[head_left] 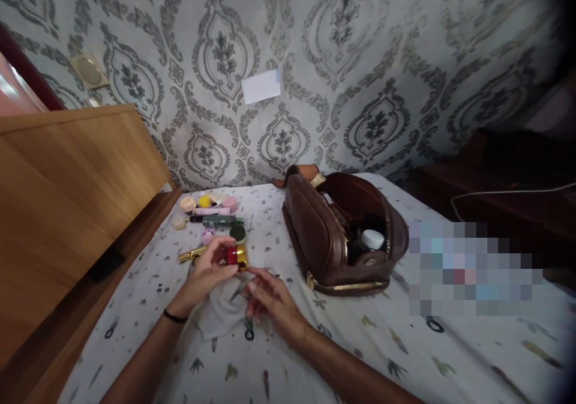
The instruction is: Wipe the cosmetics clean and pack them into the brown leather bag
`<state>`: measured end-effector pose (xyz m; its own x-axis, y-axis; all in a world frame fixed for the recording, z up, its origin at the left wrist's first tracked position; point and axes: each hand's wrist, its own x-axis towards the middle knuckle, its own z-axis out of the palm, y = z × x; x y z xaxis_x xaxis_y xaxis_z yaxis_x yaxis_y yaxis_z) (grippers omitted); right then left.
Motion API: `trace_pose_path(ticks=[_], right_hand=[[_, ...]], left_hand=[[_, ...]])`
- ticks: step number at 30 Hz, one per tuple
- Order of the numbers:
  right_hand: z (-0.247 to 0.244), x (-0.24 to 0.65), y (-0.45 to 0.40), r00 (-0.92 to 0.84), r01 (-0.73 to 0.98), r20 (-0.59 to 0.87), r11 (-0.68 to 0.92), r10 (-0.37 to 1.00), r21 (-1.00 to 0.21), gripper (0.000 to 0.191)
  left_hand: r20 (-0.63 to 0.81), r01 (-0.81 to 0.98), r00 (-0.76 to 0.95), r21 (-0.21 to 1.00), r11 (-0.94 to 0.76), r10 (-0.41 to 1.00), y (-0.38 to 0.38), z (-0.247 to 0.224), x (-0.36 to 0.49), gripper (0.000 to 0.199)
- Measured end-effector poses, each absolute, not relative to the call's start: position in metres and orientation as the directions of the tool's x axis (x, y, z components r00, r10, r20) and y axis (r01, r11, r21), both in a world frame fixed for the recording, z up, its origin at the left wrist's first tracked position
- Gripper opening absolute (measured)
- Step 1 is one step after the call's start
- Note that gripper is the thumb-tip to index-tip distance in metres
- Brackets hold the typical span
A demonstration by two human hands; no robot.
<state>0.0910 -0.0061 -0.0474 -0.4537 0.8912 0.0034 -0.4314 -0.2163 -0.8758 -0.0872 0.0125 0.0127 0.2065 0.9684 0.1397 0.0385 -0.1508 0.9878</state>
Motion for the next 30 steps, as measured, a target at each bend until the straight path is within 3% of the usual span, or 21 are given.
trace_pose_path(ticks=[3, 9, 18, 22, 26, 28, 30], right_hand=[[-0.049, 0.091, -0.005, -0.445, -0.484, 0.005, -0.236, 0.895, -0.843, 0.051], [-0.047, 0.092, -0.006, -0.393, -0.516, 0.023, -0.200, 0.919, -0.833, 0.047], [-0.042, 0.095, -0.006, -0.368, -0.574, -0.016, -0.241, 0.929, -0.783, 0.063], [-0.041, 0.095, -0.007, -0.376, -0.562, -0.039, -0.262, 0.926, -0.785, 0.057], [-0.040, 0.095, -0.008, -0.384, -0.553, -0.056, -0.278, 0.922, -0.786, 0.052], [-0.039, 0.095, -0.008, -0.391, -0.550, -0.061, -0.287, 0.918, -0.784, 0.051], [-0.038, 0.095, -0.008, -0.399, -0.551, -0.065, -0.295, 0.915, -0.781, 0.048]], left_hand=[[0.160, 0.281, 0.328, 0.925, -0.258, 0.931, 0.005, 0.014, -0.080, 0.049], [0.224, 0.616, 0.418, 0.643, -0.456, 0.880, 0.002, 0.018, -0.075, 0.057], [0.293, 0.783, 0.331, 0.444, -0.435, 0.897, 0.019, 0.026, -0.071, 0.036], [0.381, 0.842, 0.221, 0.389, -0.373, 0.898, 0.037, 0.009, -0.070, 0.037], [0.369, 0.913, 0.211, 0.256, -0.317, 0.905, 0.045, -0.003, -0.069, 0.027], [0.370, 0.894, 0.218, 0.296, -0.336, 0.903, 0.046, 0.000, -0.074, 0.025], [0.387, 0.829, 0.176, 0.438, -0.349, 0.905, 0.049, 0.008, -0.087, 0.026]])
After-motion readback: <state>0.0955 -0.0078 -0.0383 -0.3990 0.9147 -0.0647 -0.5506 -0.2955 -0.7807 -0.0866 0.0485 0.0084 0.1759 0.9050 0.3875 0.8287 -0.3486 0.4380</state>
